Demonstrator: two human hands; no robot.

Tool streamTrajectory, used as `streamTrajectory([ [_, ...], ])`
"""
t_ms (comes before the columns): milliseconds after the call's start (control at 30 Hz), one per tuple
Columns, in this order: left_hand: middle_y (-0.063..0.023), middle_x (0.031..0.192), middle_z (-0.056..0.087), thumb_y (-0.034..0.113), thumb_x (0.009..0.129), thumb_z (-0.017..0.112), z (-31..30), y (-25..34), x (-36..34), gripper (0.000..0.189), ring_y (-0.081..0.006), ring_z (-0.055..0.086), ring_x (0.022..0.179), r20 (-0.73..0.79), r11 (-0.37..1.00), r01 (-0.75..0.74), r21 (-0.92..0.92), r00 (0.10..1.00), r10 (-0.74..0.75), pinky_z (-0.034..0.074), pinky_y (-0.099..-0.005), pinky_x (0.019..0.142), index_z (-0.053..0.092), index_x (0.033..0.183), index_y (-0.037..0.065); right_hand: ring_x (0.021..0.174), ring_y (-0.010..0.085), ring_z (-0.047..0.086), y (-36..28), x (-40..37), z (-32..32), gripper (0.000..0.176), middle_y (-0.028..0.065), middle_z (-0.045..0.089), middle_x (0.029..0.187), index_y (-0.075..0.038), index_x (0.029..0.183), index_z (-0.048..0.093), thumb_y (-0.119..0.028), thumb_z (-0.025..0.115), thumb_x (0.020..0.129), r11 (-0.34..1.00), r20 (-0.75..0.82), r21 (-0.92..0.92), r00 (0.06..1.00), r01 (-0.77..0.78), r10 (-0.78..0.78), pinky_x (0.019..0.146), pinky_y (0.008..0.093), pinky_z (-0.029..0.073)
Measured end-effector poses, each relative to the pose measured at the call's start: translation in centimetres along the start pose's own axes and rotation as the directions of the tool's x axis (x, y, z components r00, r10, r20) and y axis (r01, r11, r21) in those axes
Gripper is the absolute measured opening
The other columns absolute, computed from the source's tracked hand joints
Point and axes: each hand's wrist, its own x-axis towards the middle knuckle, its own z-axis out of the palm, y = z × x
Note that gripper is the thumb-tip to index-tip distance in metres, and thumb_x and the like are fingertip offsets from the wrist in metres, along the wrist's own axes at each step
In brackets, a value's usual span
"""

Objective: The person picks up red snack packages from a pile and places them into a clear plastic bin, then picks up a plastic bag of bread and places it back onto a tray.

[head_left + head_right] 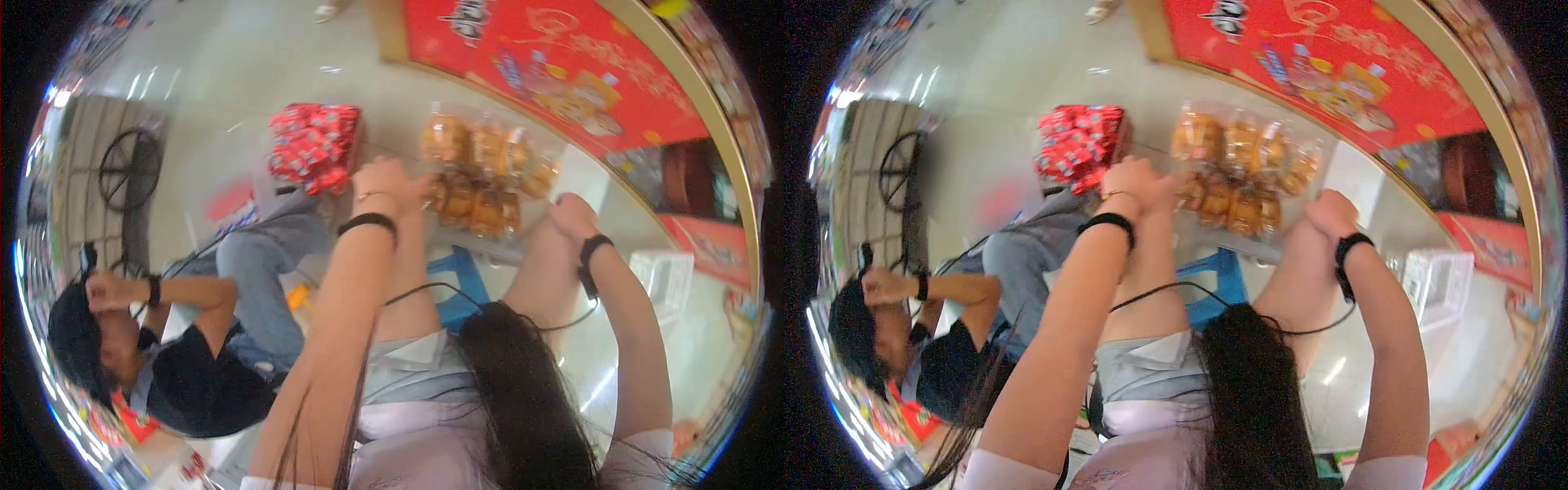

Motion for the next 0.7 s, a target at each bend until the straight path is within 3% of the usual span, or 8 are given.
streamTrajectory([
  [133, -0.0163, 0.11, 0.06, 0.052, 0.074, 0.049, 0.7, -0.2, 0.8, 0.055, -0.0319, 0.059, 0.102, 0.03, 1.0, 0.005, -0.005, 1.0, -0.004, 0.048, -0.0421, 0.085, 0.066, 0.103, 0.008, 0.094, 0.0336, 0.062, 0.4, 0.0, -0.3, 0.042, 0.0185, 0.065, 0.098, -0.004, 0.096, 0.067, -0.034, 0.053, 0.071, 0.999, -0.005, 0.034, 1.0, 0.024, -0.024, 0.08, 0.0424, 0.049],
  [233, -0.0163, 0.117, 0.056, 0.062, 0.076, 0.047, 0.8, 0.0, 0.7, 0.066, -0.0313, 0.057, 0.106, 0.078, 1.0, 0.003, -0.016, 0.997, -0.002, 0.048, -0.0426, 0.086, 0.064, 0.108, 0.007, 0.093, 0.0333, 0.062, 0.6, 0.0, -0.7, 0.042, 0.0182, 0.065, 0.098, -0.004, 0.095, 0.067, -0.035, 0.054, 0.071, 0.999, 0.044, 0.051, 0.999, -0.005, 0.003, 0.08, 0.0411, 0.049],
  [533, -0.0157, 0.115, 0.057, 0.061, 0.077, 0.047, 0.8, 0.9, 0.4, 0.064, -0.032, 0.058, 0.104, 0.057, 0.999, -0.003, 0.05, 0.998, 0.0, 0.049, -0.042, 0.084, 0.064, 0.106, 0.007, 0.093, 0.0331, 0.062, -0.1, -1.1, -1.4, 0.042, 0.017, 0.065, 0.099, -0.004, 0.097, 0.067, -0.034, 0.053, 0.072, 0.999, 0.033, 0.006, 0.999, -0.04, 0.04, 0.08, 0.0414, 0.05],
  [633, -0.0163, 0.112, 0.059, 0.046, 0.075, 0.047, 0.1, 1.4, -0.5, 0.052, -0.0316, 0.058, 0.103, 0.033, 0.999, 0.01, 0.043, 0.999, -0.011, 0.048, -0.0409, 0.087, 0.064, 0.104, 0.007, 0.093, 0.0335, 0.062, 0.9, -1.3, -1.0, 0.042, 0.0174, 0.065, 0.1, -0.004, 0.098, 0.066, -0.034, 0.053, 0.072, 0.999, 0.033, 0.017, 0.998, -0.048, 0.047, 0.08, 0.0416, 0.05],
  [700, -0.0167, 0.113, 0.059, 0.045, 0.076, 0.047, 0.1, 1.1, -0.5, 0.051, -0.0316, 0.058, 0.103, 0.031, 1.0, 0.002, 0.004, 1.0, -0.002, 0.047, -0.0413, 0.088, 0.064, 0.104, 0.007, 0.093, 0.0336, 0.062, 1.7, -1.7, -0.7, 0.042, 0.0179, 0.065, 0.101, -0.004, 0.098, 0.067, -0.034, 0.054, 0.072, 0.997, 0.019, 0.052, 0.998, -0.052, 0.051, 0.08, 0.0416, 0.05],
])
